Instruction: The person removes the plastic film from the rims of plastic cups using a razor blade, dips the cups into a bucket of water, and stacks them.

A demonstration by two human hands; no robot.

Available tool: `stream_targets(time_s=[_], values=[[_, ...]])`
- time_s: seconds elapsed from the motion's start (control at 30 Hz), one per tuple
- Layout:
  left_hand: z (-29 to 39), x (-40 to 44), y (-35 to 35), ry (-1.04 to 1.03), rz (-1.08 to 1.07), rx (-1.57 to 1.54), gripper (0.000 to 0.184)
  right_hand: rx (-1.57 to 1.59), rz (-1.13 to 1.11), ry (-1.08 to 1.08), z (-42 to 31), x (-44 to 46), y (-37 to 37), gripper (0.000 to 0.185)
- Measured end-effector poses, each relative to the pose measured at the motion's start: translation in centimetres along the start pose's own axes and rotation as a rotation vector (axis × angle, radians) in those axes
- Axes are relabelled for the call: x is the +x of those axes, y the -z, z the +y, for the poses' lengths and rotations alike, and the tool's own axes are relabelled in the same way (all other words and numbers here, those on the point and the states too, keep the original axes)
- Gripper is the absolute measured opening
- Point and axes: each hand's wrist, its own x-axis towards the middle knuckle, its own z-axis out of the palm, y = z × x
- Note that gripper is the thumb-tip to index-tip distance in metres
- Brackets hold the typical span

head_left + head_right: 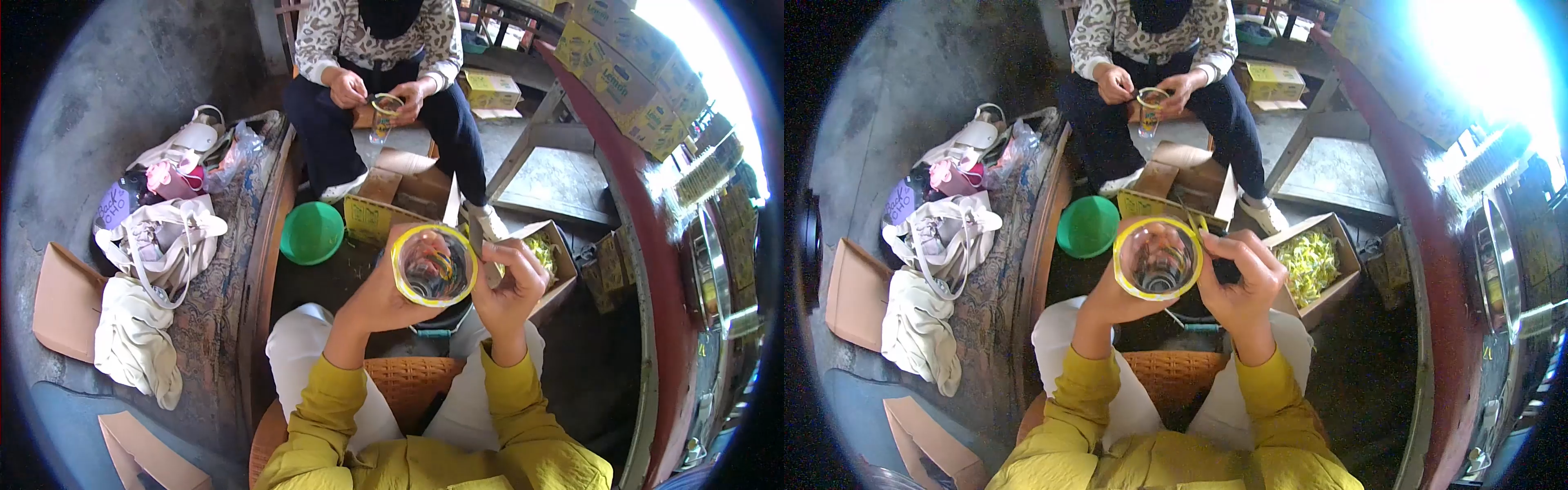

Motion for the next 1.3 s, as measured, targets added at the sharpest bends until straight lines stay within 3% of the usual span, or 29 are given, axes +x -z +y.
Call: stream_targets(time_s=[1.3], values=[[0.1, 0.0, 0.6, -0.037, 0.100, 0.056, 0.077, 0.020, 0.011, -0.035, -1.2, 0.3, -0.2, 0.017]])
